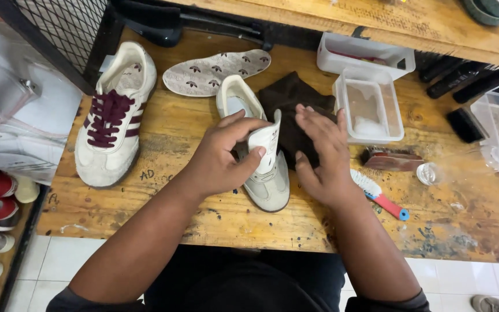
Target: Cleaning the tongue of a white sneaker using a brush and a cloth at a workbench.
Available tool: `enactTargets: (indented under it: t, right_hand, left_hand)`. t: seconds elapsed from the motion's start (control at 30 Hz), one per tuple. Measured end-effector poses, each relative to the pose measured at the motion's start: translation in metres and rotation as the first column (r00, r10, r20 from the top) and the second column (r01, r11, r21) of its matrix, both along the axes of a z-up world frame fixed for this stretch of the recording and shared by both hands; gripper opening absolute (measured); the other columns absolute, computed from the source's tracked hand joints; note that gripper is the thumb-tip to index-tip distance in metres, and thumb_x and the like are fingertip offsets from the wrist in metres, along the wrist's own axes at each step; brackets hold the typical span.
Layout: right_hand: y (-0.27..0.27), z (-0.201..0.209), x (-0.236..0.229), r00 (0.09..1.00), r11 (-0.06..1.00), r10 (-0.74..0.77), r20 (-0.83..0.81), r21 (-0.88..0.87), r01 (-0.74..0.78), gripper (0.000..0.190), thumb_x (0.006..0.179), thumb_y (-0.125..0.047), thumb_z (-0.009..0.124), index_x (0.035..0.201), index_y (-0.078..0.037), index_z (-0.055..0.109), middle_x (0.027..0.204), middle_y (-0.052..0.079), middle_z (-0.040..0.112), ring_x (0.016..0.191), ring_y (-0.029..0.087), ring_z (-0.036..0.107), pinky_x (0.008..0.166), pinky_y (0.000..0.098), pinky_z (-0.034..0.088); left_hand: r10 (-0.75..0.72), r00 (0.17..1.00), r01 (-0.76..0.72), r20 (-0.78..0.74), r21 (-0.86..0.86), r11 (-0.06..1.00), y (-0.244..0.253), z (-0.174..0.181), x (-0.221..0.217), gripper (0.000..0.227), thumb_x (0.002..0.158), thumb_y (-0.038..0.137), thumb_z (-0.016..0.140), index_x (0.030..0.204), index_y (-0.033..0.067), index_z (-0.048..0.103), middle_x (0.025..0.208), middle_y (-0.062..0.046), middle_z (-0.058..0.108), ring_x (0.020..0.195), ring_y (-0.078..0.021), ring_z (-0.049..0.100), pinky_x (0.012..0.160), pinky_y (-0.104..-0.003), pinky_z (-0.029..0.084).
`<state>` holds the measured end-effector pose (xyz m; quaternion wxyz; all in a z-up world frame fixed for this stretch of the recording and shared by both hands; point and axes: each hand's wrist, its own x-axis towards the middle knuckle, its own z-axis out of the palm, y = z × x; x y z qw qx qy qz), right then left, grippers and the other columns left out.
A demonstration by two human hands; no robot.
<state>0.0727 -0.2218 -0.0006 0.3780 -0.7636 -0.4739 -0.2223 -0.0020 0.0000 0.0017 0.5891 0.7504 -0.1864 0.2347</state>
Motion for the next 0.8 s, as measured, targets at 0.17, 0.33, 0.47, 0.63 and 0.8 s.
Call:
enactTargets:
  t: [0.17,0.33,0.47,0.63,0.8]
  right_hand:
    - [0.001,0.001,-0.008,0.994,0.995,0.095,-0.056,0.036,-0.093,0.070,0.088,0.008,0.057,0.155,0.005,0.039,0.158,0.024,0.045,0.149,0.043,0.040,0.127,0.0554,0.008]
    - [0.003,-0.001,-0.008,0.989,0.989,0.144,-0.034,0.036,-0.143,0.071,0.086,0.007,0.063,0.153,0.008,0.039,0.154,0.025,0.048,0.148,0.044,0.043,0.126,0.0564,0.014]
    - [-0.002,-0.006,-0.005,0.990,0.988,0.142,0.000,0.066,-0.141,0.065,0.080,-0.002,0.075,0.140,0.011,0.052,0.134,0.023,0.061,0.131,0.047,0.056,0.123,0.0605,0.025]
    - [-0.007,-0.011,-0.005,0.994,0.988,0.112,0.013,0.102,-0.113,0.061,0.080,-0.010,0.084,0.133,0.010,0.058,0.117,0.019,0.064,0.116,0.044,0.061,0.115,0.0602,0.039]
    - [-0.014,-0.022,-0.003,0.999,0.989,0.048,0.007,0.141,-0.049,0.058,0.077,-0.008,0.089,0.126,0.009,0.062,0.104,0.016,0.063,0.103,0.040,0.064,0.107,0.0577,0.050]
  left_hand:
    - [-0.045,0.999,0.043,0.029,0.067,0.997,0.000,0.005,0.000,0.031,0.091,0.011,0.062,0.120,0.0052,0.071,0.106,-0.016,0.078,0.107,-0.0364,0.073,0.121,-0.055,0.029]
    - [-0.108,0.991,0.100,0.078,0.101,0.990,0.001,0.007,-0.002,0.028,0.091,0.012,0.063,0.118,0.0063,0.072,0.104,-0.013,0.078,0.102,-0.0336,0.076,0.120,-0.054,0.029]
    - [-0.132,0.982,0.106,0.138,0.183,0.977,0.002,0.004,-0.001,0.026,0.090,0.013,0.063,0.113,0.0044,0.072,0.098,-0.016,0.078,0.094,-0.0347,0.076,0.118,-0.054,0.034]
    - [-0.161,0.980,0.118,0.115,0.315,0.942,0.011,0.009,-0.004,0.033,0.089,0.018,0.066,0.120,0.0064,0.070,0.102,-0.016,0.078,0.100,-0.0331,0.076,0.117,-0.054,0.034]
    - [-0.126,0.991,0.098,0.042,0.413,0.906,0.012,0.015,-0.007,0.039,0.086,0.019,0.071,0.121,0.0026,0.066,0.097,-0.024,0.076,0.099,-0.0402,0.075,0.115,-0.056,0.035]
